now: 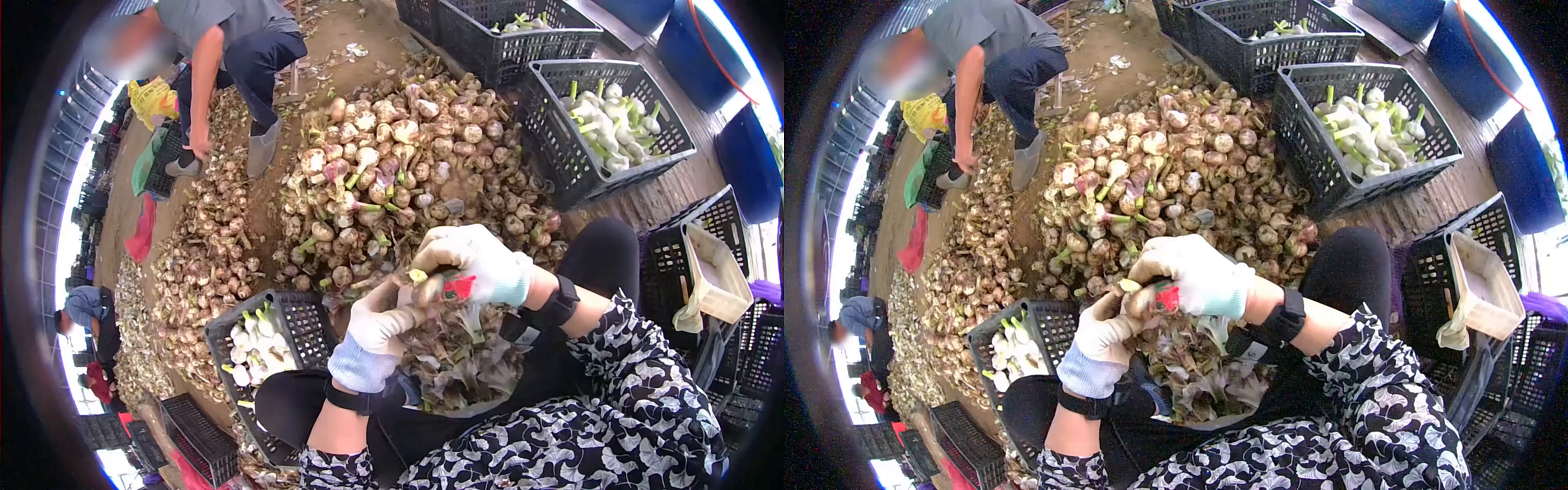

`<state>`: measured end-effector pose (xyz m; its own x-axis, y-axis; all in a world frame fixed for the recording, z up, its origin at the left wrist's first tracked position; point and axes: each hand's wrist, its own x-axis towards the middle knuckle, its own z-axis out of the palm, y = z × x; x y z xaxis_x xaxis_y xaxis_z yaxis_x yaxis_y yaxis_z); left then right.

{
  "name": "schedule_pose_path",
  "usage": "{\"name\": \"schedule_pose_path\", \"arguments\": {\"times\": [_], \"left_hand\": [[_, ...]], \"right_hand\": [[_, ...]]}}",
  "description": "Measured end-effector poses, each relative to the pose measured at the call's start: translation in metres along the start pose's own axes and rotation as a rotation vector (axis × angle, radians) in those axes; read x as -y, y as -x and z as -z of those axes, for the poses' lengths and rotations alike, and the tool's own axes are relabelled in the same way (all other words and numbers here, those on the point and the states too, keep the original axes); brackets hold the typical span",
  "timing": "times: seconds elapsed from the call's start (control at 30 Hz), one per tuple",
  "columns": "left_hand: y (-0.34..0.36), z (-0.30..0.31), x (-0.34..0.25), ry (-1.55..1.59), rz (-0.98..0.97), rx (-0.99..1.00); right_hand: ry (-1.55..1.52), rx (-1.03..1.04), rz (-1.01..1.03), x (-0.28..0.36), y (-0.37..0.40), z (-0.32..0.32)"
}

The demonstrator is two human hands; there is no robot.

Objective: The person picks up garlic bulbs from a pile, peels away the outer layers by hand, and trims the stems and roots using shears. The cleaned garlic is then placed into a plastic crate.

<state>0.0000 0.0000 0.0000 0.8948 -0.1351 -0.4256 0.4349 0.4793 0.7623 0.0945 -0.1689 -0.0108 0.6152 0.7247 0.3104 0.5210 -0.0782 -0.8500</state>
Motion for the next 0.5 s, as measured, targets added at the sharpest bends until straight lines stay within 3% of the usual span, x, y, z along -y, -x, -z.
{"name": "schedule_pose_path", "arguments": {"times": [0.07, 0.5], "left_hand": [[0.004, -0.006, -0.001, -0.037, 0.037, -0.030], [0.003, -0.002, 0.010, 0.021, 0.144, 0.110]], "right_hand": [[-0.026, 0.015, 0.123, 0.003, 0.004, 0.003], [-0.141, 0.235, 0.086, 0.011, 0.015, 0.023]]}}
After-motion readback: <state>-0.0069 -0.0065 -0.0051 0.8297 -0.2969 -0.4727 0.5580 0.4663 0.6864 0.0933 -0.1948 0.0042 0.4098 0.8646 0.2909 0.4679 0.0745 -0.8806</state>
